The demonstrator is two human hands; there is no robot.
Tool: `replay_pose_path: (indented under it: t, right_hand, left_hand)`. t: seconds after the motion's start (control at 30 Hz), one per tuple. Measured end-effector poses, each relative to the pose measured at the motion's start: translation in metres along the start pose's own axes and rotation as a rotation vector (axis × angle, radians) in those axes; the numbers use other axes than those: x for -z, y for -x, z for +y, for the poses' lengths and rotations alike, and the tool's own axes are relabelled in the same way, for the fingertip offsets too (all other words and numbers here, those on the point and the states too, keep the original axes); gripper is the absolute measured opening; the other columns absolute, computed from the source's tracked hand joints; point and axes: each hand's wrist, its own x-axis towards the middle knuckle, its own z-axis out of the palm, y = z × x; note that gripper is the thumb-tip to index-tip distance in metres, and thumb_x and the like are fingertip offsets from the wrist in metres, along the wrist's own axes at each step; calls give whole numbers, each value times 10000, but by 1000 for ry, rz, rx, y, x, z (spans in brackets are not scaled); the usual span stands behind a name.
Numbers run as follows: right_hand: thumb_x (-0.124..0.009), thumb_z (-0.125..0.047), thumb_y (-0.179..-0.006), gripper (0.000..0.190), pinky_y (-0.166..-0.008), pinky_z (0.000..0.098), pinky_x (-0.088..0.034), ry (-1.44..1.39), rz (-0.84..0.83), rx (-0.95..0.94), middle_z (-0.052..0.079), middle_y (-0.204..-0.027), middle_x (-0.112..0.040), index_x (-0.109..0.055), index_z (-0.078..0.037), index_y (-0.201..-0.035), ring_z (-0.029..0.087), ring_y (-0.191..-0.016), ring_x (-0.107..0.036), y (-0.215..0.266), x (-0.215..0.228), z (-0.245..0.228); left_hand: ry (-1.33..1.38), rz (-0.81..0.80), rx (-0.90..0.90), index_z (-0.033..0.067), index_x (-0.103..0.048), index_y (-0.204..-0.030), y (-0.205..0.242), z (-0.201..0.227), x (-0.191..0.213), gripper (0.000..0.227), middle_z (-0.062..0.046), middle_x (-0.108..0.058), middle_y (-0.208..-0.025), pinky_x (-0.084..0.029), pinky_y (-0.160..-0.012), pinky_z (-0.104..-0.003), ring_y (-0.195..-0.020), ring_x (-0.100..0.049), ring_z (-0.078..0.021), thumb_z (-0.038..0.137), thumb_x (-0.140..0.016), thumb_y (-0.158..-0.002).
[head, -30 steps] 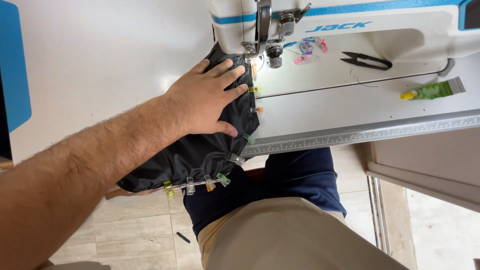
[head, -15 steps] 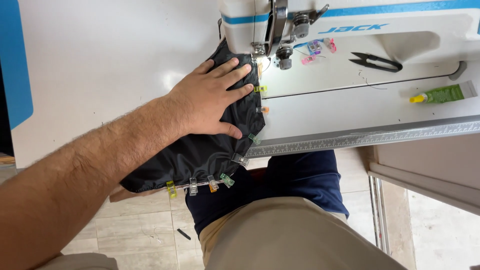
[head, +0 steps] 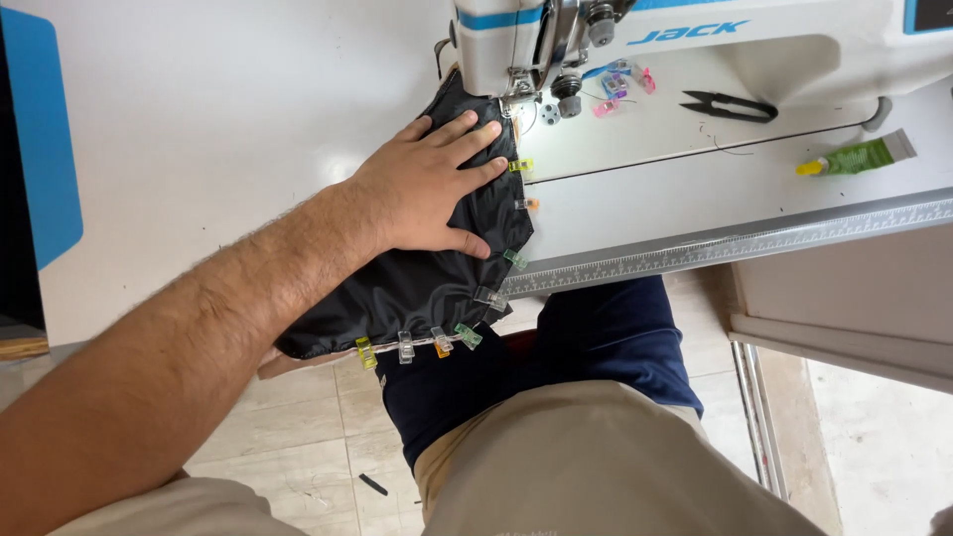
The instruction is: Assembling leather and fabric components by pinning, sewing with an industrial machine, and trimming excess material with scissors.
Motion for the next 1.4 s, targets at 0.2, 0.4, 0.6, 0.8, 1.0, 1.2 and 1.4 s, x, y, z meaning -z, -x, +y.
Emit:
replay_pose_path:
  t: [0.2,0.4,0.6,0.8,1.0,1.2,1.4]
  right_hand:
    - [-653,140,-916,112,-855,509,-507,42,49,52,291,-1038,-708,-738,171,-982,436,-955,-667,-12,-49,-64]
    - [-696,-28,-986,235,-796,458,-486,-45,-159,-100,198,-1316,-694,-676,50,-1207,384,-1012,-626,-31,-137,-145]
    - [-655,-113,-1029,319,-835,492,-531,10,-161,-139,228,-1213,-685,-660,80,-1283,416,-1051,-612,-35,-143,-149]
    - [-687,-106,-1015,336,-830,495,-537,12,-182,-160,234,-1222,-686,-653,91,-1285,425,-1060,-626,-36,-143,-150]
    - [-704,-99,-1015,358,-786,478,-523,5,-181,-170,236,-1282,-670,-650,96,-1310,429,-1043,-634,-33,-144,-148]
    - [-718,-75,-997,366,-829,501,-545,-14,-185,-171,247,-1265,-665,-648,102,-1310,439,-1062,-633,-33,-144,-148]
    - [-736,-151,-999,394,-731,436,-481,105,-224,-182,179,-1267,-699,-665,51,-1330,381,-1066,-636,-33,-146,-149]
  left_hand:
    - [20,-22,-31,209,-234,-1620,-8,-4,-10,1059,-63,-7,-1735,-66,-1245,-524,-1584,19,-265,851,-506,-822]
    - [19,1,-37,187,-239,-1616,-10,-5,-15,1072,-81,-11,-1731,-72,-1240,-520,-1580,10,-274,853,-517,-824]
    - [17,30,-55,188,-259,-1608,-13,-8,-19,1076,-99,-35,-1724,-100,-1226,-540,-1573,-10,-291,865,-535,-818]
    - [7,74,-74,184,-278,-1603,-14,-12,-25,1089,-116,-57,-1718,-116,-1215,-548,-1567,-33,-308,881,-542,-810]
    - [-9,77,-67,194,-288,-1601,-15,-11,-23,1092,-102,-94,-1714,-143,-1202,-563,-1565,-38,-290,886,-551,-799]
    - [-27,102,-73,193,-308,-1597,-17,-14,-27,1101,-105,-118,-1710,-168,-1195,-565,-1561,-72,-296,894,-561,-785]
    - [-10,66,-68,197,-293,-1600,-17,-15,-21,1093,-98,-83,-1717,-163,-1196,-556,-1564,-53,-291,883,-562,-793]
